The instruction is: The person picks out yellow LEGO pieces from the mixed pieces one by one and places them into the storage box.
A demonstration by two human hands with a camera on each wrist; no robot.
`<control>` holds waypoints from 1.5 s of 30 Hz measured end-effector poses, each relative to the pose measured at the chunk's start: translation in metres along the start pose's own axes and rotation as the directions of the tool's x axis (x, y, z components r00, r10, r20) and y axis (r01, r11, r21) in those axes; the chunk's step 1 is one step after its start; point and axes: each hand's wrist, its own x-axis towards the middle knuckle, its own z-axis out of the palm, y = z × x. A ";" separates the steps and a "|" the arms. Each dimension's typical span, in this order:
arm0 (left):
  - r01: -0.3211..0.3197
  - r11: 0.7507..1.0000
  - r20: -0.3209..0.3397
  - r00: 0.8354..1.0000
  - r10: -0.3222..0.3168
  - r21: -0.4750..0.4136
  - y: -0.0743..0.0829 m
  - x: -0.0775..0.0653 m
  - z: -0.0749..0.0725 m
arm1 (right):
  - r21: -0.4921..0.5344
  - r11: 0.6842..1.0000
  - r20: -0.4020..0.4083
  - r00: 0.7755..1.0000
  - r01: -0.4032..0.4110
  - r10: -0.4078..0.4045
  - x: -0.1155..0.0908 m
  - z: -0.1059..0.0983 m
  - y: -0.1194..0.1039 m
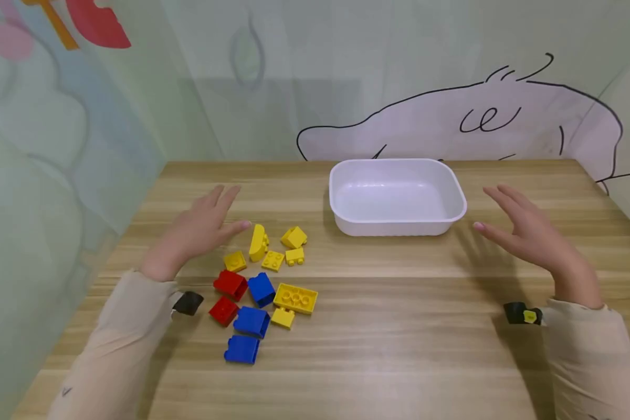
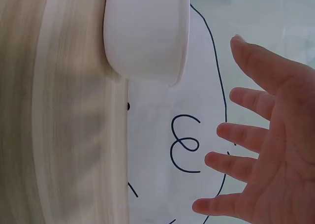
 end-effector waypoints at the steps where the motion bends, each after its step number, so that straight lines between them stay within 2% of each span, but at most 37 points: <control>1: -0.013 1.000 -0.004 1.000 0.013 -0.002 0.004 0.003 0.000 | 0.004 1.000 -0.004 1.000 0.002 -0.002 0.001 0.000 -0.001; 6: -0.052 0.997 -0.028 0.998 0.050 -0.054 0.022 0.019 0.005 | 0.043 0.999 -0.025 1.000 0.019 -0.018 0.008 -0.001 -0.004; 10: -0.062 0.993 -0.022 0.998 0.060 -0.102 0.038 0.029 0.008 | 0.156 0.988 -0.026 1.000 0.009 -0.005 0.015 0.001 -0.007; 13: -0.103 0.987 -0.003 0.995 0.103 -0.122 0.051 0.035 0.011 | 0.251 0.968 -0.019 1.000 -0.016 0.022 0.018 0.002 -0.009; 16: -0.144 0.979 0.013 0.989 0.148 -0.147 0.063 0.040 0.013 | 0.296 0.955 -0.012 0.999 -0.036 0.041 0.021 0.005 -0.011; 18: -0.145 0.974 0.023 0.988 0.151 -0.177 0.070 0.045 0.015 | 0.306 0.951 -0.014 0.999 -0.040 0.047 0.023 0.007 -0.012; 21: -0.095 0.962 0.044 0.993 0.110 -0.257 0.079 0.055 0.015 | 0.318 0.947 -0.024 0.998 -0.047 0.058 0.025 0.010 -0.012; 24: 0.006 0.928 0.085 0.996 0.027 -0.373 0.085 0.064 0.013 | 0.339 0.939 -0.031 0.997 -0.053 0.067 0.028 0.014 -0.011; 27: 0.115 0.874 0.129 0.990 -0.061 -0.472 0.090 0.070 0.013 | 0.360 0.930 -0.019 0.996 -0.072 0.084 0.032 0.019 -0.009; 29: 0.161 0.832 0.155 0.984 -0.091 -0.531 0.093 0.072 0.016 | 0.372 0.924 -0.010 0.995 -0.086 0.097 0.034 0.022 -0.007; 33: 0.185 0.778 0.183 0.979 -0.091 -0.600 0.098 0.077 0.025 | 0.375 0.917 0.015 0.990 -0.135 0.140 0.036 0.027 -0.005; 37: 0.196 0.755 0.194 0.977 -0.092 -0.625 0.101 0.082 0.030 | 0.400 0.901 0.022 0.985 -0.165 0.170 0.040 0.030 -0.006; 42: 0.198 0.723 0.205 0.976 -0.080 -0.662 0.103 0.088 0.032 | 0.518 0.841 0.024 0.985 -0.158 0.170 0.046 0.035 -0.007; 45: 0.193 0.704 0.207 0.976 -0.066 -0.683 0.105 0.093 0.033 | 0.555 0.811 0.045 0.980 -0.188 0.196 0.049 0.037 -0.007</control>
